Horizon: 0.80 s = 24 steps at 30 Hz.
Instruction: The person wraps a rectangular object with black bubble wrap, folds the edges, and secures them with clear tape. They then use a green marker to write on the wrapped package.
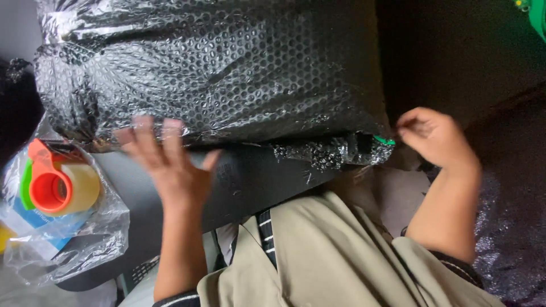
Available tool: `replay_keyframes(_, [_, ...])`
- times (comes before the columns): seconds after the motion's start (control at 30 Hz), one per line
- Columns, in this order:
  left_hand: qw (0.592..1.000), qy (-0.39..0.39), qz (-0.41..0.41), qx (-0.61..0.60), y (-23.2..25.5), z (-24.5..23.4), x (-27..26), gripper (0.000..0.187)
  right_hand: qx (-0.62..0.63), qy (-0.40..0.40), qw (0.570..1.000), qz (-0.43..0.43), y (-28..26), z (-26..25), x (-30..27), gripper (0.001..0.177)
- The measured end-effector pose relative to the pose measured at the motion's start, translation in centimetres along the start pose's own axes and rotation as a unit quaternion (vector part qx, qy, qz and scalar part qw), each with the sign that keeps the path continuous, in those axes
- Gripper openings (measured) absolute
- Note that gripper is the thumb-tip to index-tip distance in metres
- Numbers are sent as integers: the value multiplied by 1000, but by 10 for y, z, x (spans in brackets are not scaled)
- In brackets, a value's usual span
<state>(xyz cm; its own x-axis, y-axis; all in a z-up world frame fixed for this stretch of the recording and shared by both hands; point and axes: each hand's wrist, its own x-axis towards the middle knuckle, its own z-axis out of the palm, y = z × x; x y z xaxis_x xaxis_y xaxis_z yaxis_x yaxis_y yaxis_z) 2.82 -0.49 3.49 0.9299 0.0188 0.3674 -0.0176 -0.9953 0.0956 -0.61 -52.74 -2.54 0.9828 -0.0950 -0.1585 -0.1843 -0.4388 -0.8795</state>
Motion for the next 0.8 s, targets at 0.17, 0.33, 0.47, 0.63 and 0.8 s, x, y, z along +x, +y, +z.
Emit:
replay_keyframes(0.17, [881, 141, 412, -186, 113, 5, -14, 33, 176, -11, 966, -187, 49, 27, 5, 27])
replay_keyframes(0.33, [852, 166, 461, -184, 160, 65, -23, 19, 176, 41, 956, -229, 25, 53, 0, 31])
replay_keyframes(0.47, [854, 168, 467, -159, 165, 82, -21, 23, 96, 17, 958, -268, -52, 62, -7, 23])
replay_keyframes(0.63, [835, 191, 477, -196, 168, 77, -18, 18, 31, -45, 959, -278, -89, 70, -10, 39])
replay_keyframes(0.8, [825, 237, 476, -191, 179, 60, -5, 15, -81, -63, 945, -312, -86, 86, -17, 80])
